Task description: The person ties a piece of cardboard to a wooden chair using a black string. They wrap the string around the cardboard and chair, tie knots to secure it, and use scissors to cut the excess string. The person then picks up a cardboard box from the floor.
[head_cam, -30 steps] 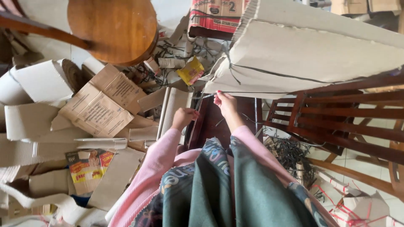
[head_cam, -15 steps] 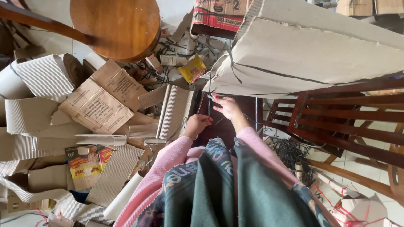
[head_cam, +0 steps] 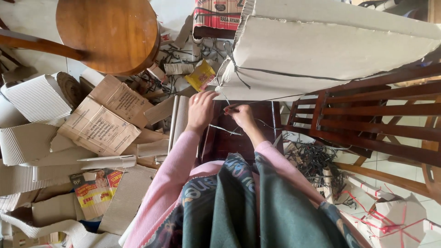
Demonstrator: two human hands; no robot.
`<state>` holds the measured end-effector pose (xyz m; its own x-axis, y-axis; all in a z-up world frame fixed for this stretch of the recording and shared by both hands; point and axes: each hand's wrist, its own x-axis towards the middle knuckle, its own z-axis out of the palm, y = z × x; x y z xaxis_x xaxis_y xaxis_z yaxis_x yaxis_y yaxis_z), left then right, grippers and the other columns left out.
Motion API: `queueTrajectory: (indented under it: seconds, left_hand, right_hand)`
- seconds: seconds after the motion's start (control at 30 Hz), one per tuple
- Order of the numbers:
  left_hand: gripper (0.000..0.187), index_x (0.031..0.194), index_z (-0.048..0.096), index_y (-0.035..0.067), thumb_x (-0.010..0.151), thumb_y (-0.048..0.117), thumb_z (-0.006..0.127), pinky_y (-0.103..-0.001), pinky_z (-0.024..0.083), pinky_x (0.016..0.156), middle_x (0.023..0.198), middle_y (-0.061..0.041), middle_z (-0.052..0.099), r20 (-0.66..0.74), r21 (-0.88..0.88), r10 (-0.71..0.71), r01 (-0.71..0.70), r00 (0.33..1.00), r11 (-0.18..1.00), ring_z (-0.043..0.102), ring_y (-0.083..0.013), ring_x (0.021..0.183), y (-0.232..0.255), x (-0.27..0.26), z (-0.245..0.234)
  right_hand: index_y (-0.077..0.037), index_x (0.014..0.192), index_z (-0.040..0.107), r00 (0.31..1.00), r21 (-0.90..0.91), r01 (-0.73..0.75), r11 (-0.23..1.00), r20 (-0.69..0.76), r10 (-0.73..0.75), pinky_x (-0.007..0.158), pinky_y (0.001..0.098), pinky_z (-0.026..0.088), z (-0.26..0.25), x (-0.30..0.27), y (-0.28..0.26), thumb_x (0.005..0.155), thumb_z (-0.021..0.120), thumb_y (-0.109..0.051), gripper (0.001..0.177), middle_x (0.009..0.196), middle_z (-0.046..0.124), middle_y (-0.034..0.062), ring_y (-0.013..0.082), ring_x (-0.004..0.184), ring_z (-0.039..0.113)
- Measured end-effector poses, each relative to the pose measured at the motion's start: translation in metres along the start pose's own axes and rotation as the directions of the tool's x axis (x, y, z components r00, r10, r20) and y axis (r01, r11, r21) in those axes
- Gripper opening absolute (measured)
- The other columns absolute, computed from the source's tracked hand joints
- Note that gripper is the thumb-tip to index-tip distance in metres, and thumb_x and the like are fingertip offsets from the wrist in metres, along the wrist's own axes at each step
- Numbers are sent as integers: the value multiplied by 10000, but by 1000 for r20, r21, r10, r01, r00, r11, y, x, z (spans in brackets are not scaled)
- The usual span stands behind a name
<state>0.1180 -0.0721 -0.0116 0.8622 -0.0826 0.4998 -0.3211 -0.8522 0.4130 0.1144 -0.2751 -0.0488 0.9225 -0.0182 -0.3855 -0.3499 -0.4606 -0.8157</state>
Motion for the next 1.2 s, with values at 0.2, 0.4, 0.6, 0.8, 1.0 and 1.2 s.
queueTrajectory:
  seconds: [0.2, 0.4, 0.6, 0.8, 1.0, 1.2]
  left_hand:
    - [109, 987, 669, 280, 880, 290, 681, -439, 305, 1083, 861, 64, 710, 328, -45, 207, -204, 922, 978, 625, -108, 1095, -22, 5, 90]
    - [100, 883, 703, 301, 877, 246, 620, -500, 251, 1074, 761, 18, 721, 465, 38, 89, -120, 881, 992, 640, -184, 989, -34, -3, 114]
    - [390, 1218, 645, 523, 929, 263, 621, -530, 298, 1025, 851, 56, 754, 666, 109, -159, 115, 729, 987, 701, -208, 966, -33, 7, 137]
    - [167, 883, 725, 437, 931, 304, 637, -497, 366, 1022, 828, 127, 731, 670, 153, -464, 503, 580, 851, 723, -145, 943, -4, 10, 103]
    - [120, 859, 757, 247, 910, 234, 648, -522, 593, 791, 868, -61, 747, 547, -123, -535, 694, 644, 709, 729, -342, 896, -31, -15, 91]
    - [193, 906, 767, 404, 936, 527, 620, -477, 538, 945, 1026, 147, 703, 552, 90, -664, 755, 505, 649, 706, -170, 1028, -72, 0, 85]
  right_hand:
    - [-295, 863, 821, 978, -230, -42, 972, -209, -8, 823, 330, 597, 5, 7, -2, 719, 897, -395, 191, 766, 762, -24, 229, 869, 750]
    - [-112, 790, 798, 849, -173, 101, 980, -498, -176, 657, 358, 574, 27, 14, -21, 785, 834, -162, 62, 662, 731, 87, 269, 679, 743]
    - [-106, 794, 763, 773, -18, 124, 992, -625, -108, 608, 382, 547, 44, 21, -31, 720, 878, -124, 138, 670, 735, 85, 266, 678, 740]
    - [-92, 815, 758, 801, 171, 190, 967, -596, -52, 662, 308, 549, 39, 15, -25, 753, 869, -66, 129, 684, 737, 83, 149, 683, 719]
    - [-128, 796, 730, 930, 74, 111, 991, -360, -77, 682, 336, 582, 22, 10, -13, 797, 862, -181, 142, 656, 728, 51, 164, 647, 727]
    - [-157, 977, 805, 960, -149, 67, 987, -259, -104, 830, 443, 572, -7, 20, 4, 950, 721, -235, 118, 907, 771, 95, 342, 947, 726]
